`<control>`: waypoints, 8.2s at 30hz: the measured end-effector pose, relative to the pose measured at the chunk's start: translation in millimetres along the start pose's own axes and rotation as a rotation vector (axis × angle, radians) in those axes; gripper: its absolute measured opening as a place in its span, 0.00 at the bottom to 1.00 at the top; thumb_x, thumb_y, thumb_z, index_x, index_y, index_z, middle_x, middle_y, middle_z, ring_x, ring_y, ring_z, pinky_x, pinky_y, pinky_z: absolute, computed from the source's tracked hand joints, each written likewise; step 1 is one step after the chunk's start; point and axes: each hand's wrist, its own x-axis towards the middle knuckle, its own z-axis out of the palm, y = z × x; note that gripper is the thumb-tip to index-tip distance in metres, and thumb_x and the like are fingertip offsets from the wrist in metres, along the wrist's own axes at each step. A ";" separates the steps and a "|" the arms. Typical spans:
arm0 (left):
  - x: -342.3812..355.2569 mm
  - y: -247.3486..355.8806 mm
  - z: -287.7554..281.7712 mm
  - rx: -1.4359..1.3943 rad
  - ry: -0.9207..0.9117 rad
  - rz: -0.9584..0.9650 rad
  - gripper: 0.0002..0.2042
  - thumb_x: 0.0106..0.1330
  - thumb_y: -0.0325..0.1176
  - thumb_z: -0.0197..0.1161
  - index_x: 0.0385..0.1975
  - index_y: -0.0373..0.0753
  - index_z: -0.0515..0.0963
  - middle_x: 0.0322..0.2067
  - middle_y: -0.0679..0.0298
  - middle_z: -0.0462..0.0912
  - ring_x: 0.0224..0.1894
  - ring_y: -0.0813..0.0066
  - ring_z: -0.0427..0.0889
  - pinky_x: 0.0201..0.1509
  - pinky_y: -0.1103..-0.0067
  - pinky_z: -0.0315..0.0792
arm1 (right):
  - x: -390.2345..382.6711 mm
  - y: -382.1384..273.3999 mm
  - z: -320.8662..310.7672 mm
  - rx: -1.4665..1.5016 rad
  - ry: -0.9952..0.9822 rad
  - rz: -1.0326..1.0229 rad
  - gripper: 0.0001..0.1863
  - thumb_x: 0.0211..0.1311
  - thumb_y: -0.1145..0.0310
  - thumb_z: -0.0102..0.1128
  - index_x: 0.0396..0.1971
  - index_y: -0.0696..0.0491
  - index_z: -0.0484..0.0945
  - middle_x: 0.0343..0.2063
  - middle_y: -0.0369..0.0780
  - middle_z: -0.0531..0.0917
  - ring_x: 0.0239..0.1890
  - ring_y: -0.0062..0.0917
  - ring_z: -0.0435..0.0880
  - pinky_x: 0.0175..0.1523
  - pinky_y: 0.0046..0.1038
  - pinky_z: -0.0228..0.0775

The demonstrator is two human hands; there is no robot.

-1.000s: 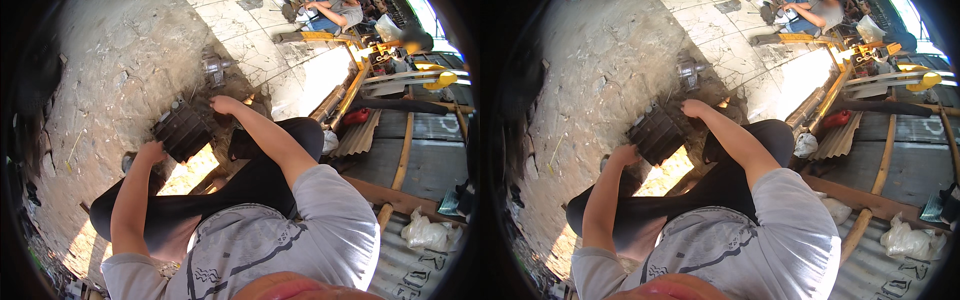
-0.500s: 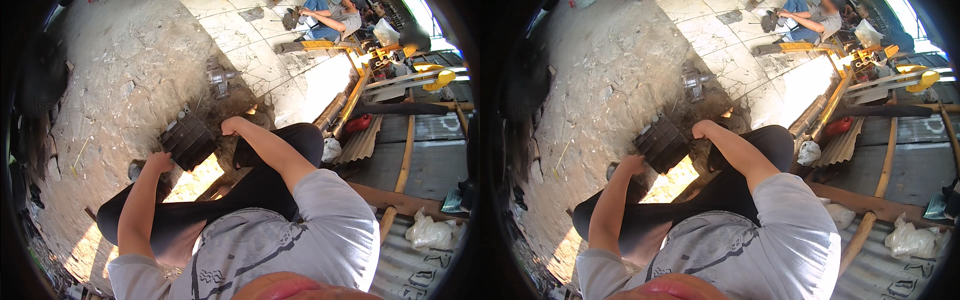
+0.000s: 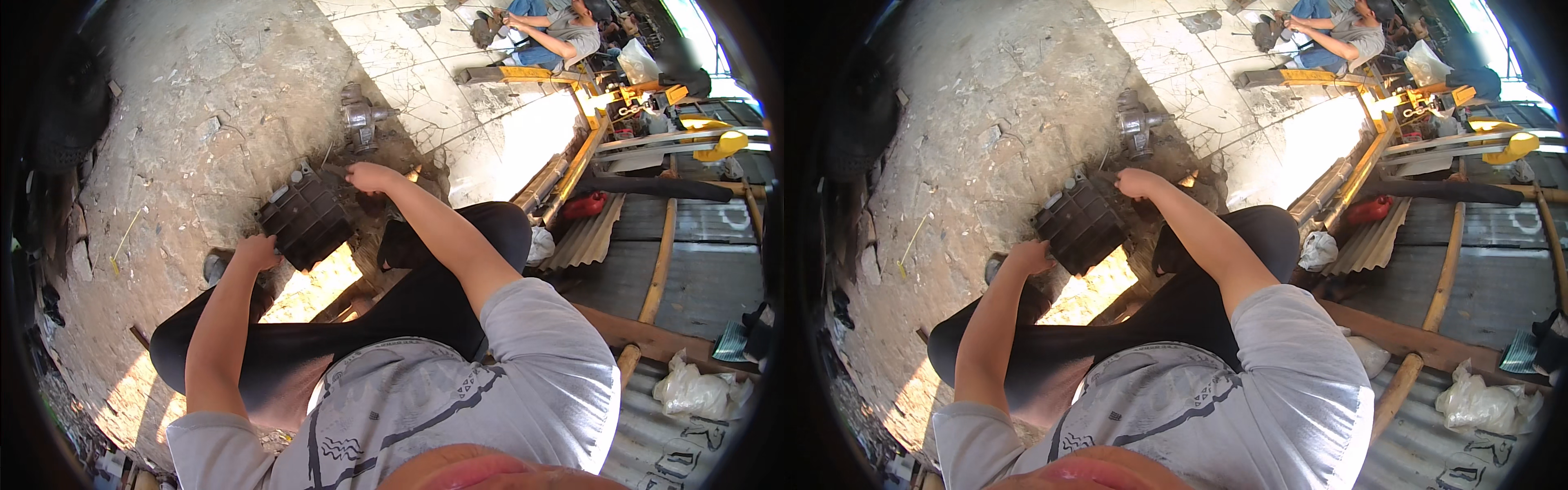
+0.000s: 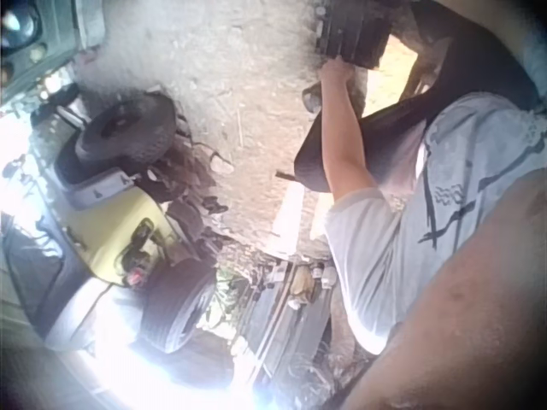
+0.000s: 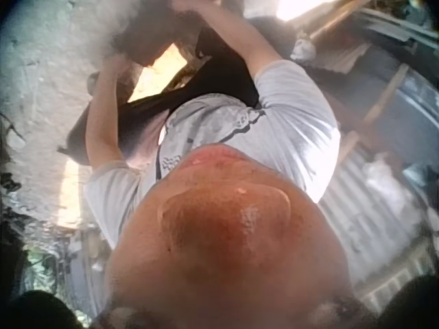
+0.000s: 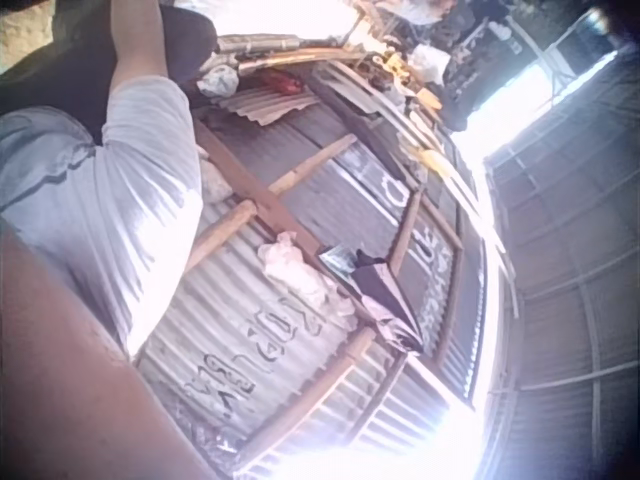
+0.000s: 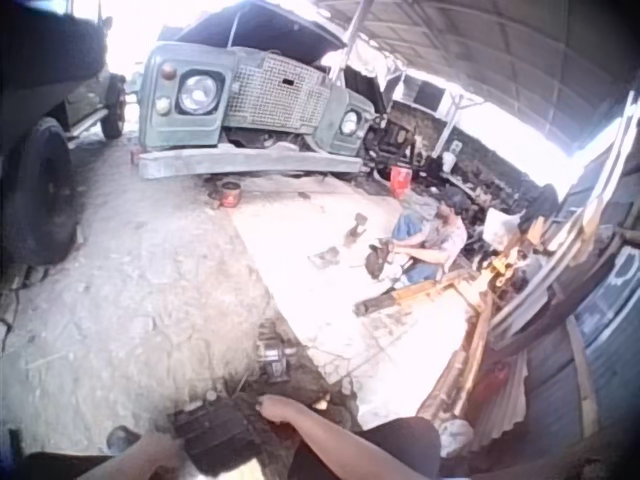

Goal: The person sits on the ground and uses a screwdriver to scrape and clean the interior surfaces of a metal mechanical housing. They repeatedly scrape edges and corners, then wipe the interior with their fingers.

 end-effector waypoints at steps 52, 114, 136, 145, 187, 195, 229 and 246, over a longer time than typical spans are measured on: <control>35.5 -12.3 31.2 -0.101 0.063 -0.061 0.40 0.62 0.54 0.64 0.75 0.54 0.59 0.79 0.56 0.49 0.71 0.55 0.68 0.70 0.53 0.65 | -111.6 -85.1 -29.2 -0.442 -0.075 -0.433 0.21 0.51 0.67 0.69 0.49 0.45 0.84 0.44 0.39 0.81 0.52 0.37 0.83 0.53 0.41 0.78; 9.3 -0.9 39.6 -0.134 0.122 0.054 0.38 0.65 0.53 0.64 0.74 0.47 0.62 0.78 0.54 0.51 0.76 0.53 0.60 0.73 0.54 0.61 | -81.7 -8.5 -11.9 -0.213 0.496 -0.123 0.26 0.64 0.52 0.63 0.59 0.46 0.77 0.47 0.39 0.81 0.46 0.41 0.85 0.48 0.42 0.79; 16.6 -4.3 51.6 -0.106 0.094 0.080 0.40 0.65 0.54 0.65 0.75 0.47 0.59 0.79 0.54 0.48 0.75 0.54 0.62 0.69 0.50 0.64 | -90.6 -39.2 23.9 -0.444 0.211 -0.437 0.25 0.63 0.51 0.63 0.55 0.49 0.78 0.42 0.42 0.82 0.42 0.39 0.87 0.44 0.39 0.80; 15.8 -2.8 52.7 -0.057 0.083 0.060 0.40 0.64 0.56 0.63 0.75 0.49 0.59 0.79 0.55 0.48 0.73 0.53 0.66 0.66 0.54 0.67 | -82.2 -30.0 -1.6 -0.177 0.448 -0.250 0.28 0.68 0.50 0.60 0.63 0.49 0.74 0.46 0.45 0.81 0.45 0.43 0.85 0.48 0.41 0.80; 18.0 1.6 43.9 -0.014 -0.031 0.024 0.41 0.66 0.55 0.61 0.78 0.53 0.53 0.80 0.60 0.40 0.67 0.53 0.73 0.62 0.55 0.72 | -92.4 -40.1 5.6 -0.367 0.320 -0.451 0.27 0.66 0.50 0.61 0.62 0.47 0.75 0.44 0.41 0.81 0.44 0.40 0.86 0.45 0.41 0.80; 19.0 -1.6 46.0 -0.023 -0.034 0.025 0.42 0.66 0.54 0.61 0.78 0.54 0.52 0.80 0.60 0.39 0.68 0.52 0.73 0.65 0.52 0.70 | -78.7 -11.7 -31.7 -0.322 0.645 -0.054 0.26 0.68 0.53 0.59 0.62 0.48 0.75 0.46 0.42 0.82 0.43 0.42 0.87 0.45 0.43 0.81; 16.0 -0.1 43.3 -0.053 -0.110 0.028 0.42 0.67 0.52 0.60 0.79 0.54 0.48 0.81 0.61 0.33 0.65 0.52 0.76 0.62 0.57 0.74 | -75.7 -40.4 3.0 -0.404 0.358 -0.200 0.26 0.68 0.53 0.60 0.62 0.47 0.73 0.47 0.44 0.81 0.45 0.42 0.87 0.46 0.43 0.81; 18.0 -2.1 41.0 -0.068 -0.105 0.028 0.44 0.65 0.52 0.63 0.79 0.55 0.48 0.81 0.60 0.34 0.67 0.47 0.74 0.64 0.59 0.74 | -60.7 -30.8 -26.5 -0.324 0.515 -0.082 0.27 0.69 0.54 0.59 0.66 0.45 0.70 0.46 0.44 0.79 0.43 0.43 0.86 0.45 0.44 0.81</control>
